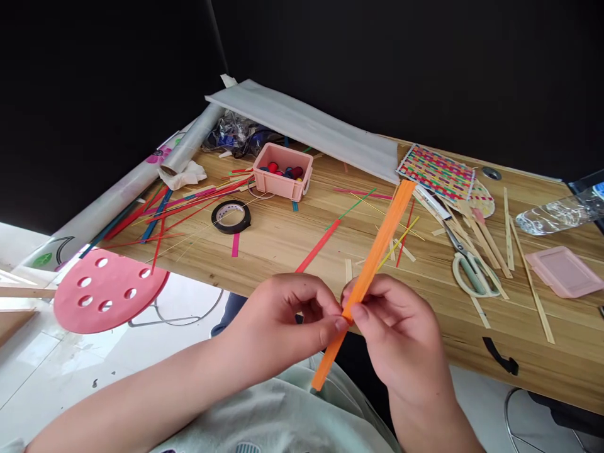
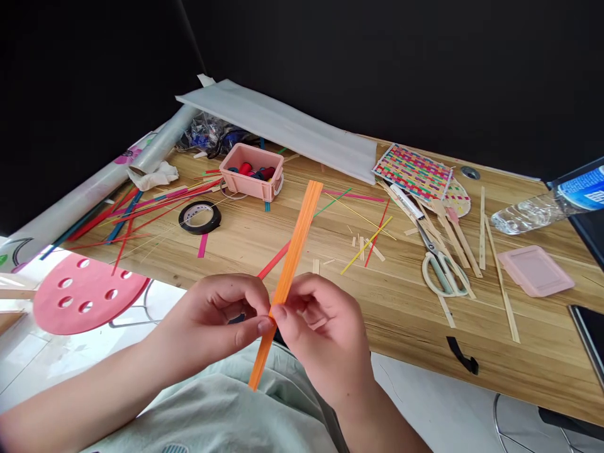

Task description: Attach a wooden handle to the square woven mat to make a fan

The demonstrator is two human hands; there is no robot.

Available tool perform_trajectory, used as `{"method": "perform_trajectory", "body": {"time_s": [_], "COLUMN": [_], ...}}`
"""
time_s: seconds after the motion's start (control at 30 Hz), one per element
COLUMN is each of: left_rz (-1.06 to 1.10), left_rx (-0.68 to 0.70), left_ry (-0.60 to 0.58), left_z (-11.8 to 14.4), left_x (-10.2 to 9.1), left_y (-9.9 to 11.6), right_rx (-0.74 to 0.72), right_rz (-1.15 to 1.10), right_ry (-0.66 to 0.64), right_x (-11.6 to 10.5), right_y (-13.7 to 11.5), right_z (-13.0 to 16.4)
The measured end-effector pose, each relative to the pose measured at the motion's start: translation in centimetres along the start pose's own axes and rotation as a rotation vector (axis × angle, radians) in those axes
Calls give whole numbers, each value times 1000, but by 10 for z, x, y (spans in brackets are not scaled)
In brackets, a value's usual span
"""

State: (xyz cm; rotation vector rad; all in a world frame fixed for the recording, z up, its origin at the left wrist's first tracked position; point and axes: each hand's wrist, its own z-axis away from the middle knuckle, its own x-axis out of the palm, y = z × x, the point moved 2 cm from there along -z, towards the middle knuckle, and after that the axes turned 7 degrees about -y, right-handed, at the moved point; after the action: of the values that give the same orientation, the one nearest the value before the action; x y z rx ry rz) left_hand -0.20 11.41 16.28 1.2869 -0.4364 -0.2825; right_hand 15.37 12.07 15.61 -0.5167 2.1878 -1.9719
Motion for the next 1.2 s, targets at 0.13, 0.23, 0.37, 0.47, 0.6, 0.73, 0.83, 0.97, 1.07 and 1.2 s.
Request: {"method": "perform_trajectory", "body": {"time_s": [0.13, 0.23, 0.37, 0.47, 0.6, 0.73, 0.83, 0.97, 1.07, 1.2], "left_rz": [286, 411, 421, 284, 42, 195, 313, 263, 129, -302], "left_rx": [-36, -60, -55, 5, 75, 25, 16, 8, -32, -116], "left_ry": [-70, -111, -133, -58, 27, -72, -96, -16, 29, -97], "left_z": [0, 1, 2, 3, 3, 0, -3, -2, 3, 8], "left_x": [6, 8, 9, 6, 1, 3, 2, -10, -26, -47], "left_y": [2, 3, 3, 2, 1, -4, -8, -10, -5, -1], "right_rx": [120, 155, 144, 103, 161, 204, 200, 161, 98, 302], "right_rz": [-255, -351, -314, -161, 11, -122, -204, -74, 105, 684], "right_ry": [-29, -46, -29, 18, 13, -58, -95, -74, 134, 453], "right_x": [4, 6, 6, 4, 1, 2, 2, -23, -77, -166], "right_y": [-5, -6, -8, -12, -12, -4, 0, -2, -3, -1], "right_z": [-5, -3, 3, 8, 10, 8, 5, 4, 7, 15]}}
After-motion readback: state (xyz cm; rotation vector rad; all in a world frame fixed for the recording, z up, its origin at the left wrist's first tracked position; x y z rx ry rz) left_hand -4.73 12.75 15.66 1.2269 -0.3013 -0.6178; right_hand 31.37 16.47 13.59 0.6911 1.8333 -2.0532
